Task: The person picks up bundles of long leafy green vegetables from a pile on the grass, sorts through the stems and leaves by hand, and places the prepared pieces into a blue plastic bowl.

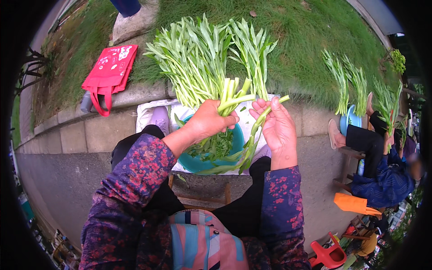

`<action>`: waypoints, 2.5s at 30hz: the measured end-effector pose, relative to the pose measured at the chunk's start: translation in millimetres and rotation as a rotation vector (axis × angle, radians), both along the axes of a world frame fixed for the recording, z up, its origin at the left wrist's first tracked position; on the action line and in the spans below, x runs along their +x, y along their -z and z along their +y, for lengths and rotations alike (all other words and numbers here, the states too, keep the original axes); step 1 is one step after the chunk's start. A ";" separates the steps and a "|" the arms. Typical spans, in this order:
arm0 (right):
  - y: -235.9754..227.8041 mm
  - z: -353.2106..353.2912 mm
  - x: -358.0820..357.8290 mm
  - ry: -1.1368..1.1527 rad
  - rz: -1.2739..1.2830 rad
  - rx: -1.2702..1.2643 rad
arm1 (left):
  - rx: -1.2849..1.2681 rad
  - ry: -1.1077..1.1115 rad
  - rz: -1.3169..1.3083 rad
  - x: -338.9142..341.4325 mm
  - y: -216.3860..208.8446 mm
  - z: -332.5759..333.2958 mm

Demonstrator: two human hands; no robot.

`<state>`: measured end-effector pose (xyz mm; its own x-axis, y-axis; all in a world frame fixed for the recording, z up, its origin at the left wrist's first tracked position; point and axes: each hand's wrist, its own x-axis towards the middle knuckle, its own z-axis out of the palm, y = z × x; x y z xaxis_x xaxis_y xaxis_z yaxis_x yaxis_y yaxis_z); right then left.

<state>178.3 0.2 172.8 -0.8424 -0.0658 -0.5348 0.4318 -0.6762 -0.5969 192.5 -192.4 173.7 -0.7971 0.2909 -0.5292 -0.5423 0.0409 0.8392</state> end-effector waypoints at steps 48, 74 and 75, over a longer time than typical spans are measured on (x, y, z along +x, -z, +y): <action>16.8 -20.3 12.6 -0.049 0.134 -0.007 | -0.124 0.002 0.453 11.7 3.5 24.9; -4.1 3.3 6.0 -0.011 0.051 0.061 | -0.084 0.019 0.128 3.7 5.8 -5.0; -4.8 6.2 5.1 -0.018 0.072 0.096 | -0.069 0.030 0.105 2.8 6.1 -7.7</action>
